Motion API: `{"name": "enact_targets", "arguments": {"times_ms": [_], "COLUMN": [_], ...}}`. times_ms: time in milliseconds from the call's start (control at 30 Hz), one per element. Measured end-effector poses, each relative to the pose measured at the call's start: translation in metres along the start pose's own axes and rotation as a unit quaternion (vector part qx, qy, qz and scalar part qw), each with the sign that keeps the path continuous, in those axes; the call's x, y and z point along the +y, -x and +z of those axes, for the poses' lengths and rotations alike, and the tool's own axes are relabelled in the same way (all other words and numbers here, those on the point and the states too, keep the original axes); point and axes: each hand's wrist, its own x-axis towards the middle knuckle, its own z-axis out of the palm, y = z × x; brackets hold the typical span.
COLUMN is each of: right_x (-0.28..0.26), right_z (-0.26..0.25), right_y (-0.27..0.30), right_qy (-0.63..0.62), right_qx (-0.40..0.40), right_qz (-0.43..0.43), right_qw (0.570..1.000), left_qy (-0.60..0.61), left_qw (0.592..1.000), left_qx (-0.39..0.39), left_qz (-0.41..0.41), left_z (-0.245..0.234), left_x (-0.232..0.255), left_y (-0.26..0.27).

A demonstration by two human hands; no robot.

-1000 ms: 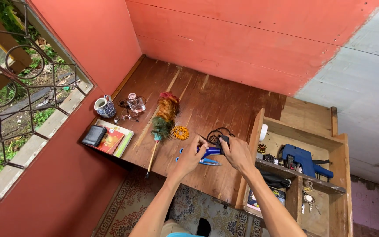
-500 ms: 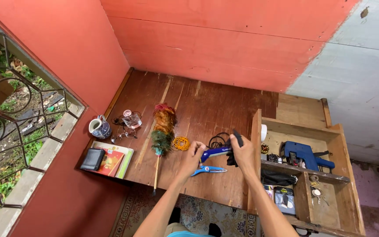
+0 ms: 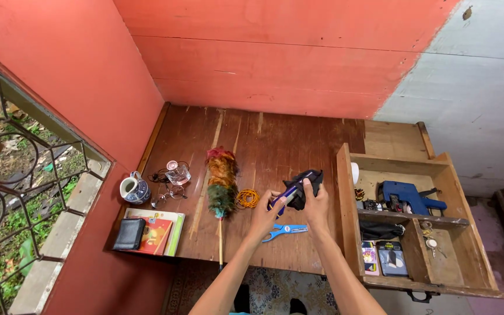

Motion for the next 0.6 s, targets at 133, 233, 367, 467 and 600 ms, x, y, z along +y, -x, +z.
{"name": "enact_targets", "arguments": {"times_ms": [133,233,367,467,600], "right_x": [0.016,0.016,0.024,0.006,-0.003], "right_z": [0.01,0.022,0.03,0.039,0.034], "right_y": [0.007,0.022,0.035,0.037,0.024], "right_qy": [0.015,0.006,0.044,0.072,0.009], "right_qx": [0.018,0.03,-0.036,-0.006,0.057], "right_qz": [0.003,-0.007,0.013,0.022,-0.029], "right_qw": [1.0,1.0,0.998,0.997,0.998], "left_qy": [0.027,-0.029,-0.097,-0.129,-0.104], "left_qw": [0.999,0.999,0.995,0.989,0.987], "left_qx": [-0.018,-0.012,0.015,-0.013,-0.081], "left_qz": [-0.035,-0.015,0.03,0.064,0.088], "left_z": [-0.006,-0.015,-0.03,-0.043,-0.051], "left_x": [-0.016,-0.015,0.015,0.03,0.027], "left_y": [0.001,-0.002,0.001,0.006,0.014]}}
